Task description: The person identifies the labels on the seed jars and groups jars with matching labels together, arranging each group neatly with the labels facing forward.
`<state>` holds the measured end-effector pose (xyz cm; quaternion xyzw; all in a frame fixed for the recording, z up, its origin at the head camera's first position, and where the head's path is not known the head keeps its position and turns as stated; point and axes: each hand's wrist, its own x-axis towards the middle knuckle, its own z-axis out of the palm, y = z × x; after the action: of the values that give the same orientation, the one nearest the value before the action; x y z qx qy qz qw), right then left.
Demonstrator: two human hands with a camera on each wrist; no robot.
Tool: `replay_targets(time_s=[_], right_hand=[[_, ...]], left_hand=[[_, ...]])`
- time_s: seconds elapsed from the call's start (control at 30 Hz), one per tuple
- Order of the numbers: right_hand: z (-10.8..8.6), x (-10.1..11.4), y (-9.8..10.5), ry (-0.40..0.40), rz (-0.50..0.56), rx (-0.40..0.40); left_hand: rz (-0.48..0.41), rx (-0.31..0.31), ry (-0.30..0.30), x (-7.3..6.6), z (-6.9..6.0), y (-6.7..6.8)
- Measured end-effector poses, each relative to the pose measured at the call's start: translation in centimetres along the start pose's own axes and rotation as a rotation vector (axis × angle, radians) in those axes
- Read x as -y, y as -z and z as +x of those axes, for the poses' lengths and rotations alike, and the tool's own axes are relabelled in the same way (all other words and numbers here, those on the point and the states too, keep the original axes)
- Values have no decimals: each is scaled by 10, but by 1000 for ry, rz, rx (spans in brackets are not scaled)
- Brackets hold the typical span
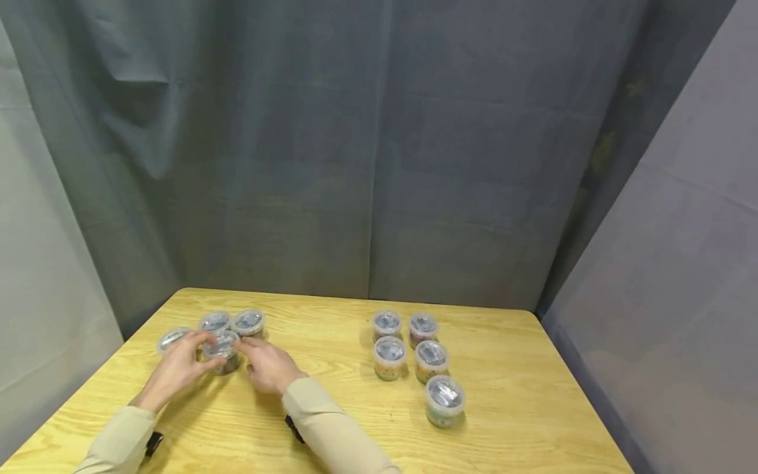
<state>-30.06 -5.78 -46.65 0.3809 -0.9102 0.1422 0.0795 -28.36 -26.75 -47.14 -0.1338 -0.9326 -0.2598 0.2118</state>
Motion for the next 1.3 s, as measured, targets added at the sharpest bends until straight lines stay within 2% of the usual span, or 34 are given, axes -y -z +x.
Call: replay_targets(time_s=[0.2, 0.37, 0.53, 0.7, 0.9, 1.03, 1.3], right_hand=[[-1, 0, -2, -5, 4, 46], [-5, -2, -2, -2, 38, 25], [-10, -6, 0, -64, 146, -28], [-14, -9, 6, -124, 227, -159], [-18, -12, 13, -172, 301, -315], [-25, -18, 20, -186, 379, -357], [-45, -40, 29, -166, 410, -431]], left_hand=[[8, 53, 30, 2, 0, 1], [0, 23, 6, 4, 0, -2], [-31, -13, -39, 0, -1, -8], [-62, -38, -78, -13, 2, -13], [-110, -107, -74, -32, 6, -20], [-163, -139, -84, -47, 7, -27], [-259, -170, -108, -74, 14, -49]])
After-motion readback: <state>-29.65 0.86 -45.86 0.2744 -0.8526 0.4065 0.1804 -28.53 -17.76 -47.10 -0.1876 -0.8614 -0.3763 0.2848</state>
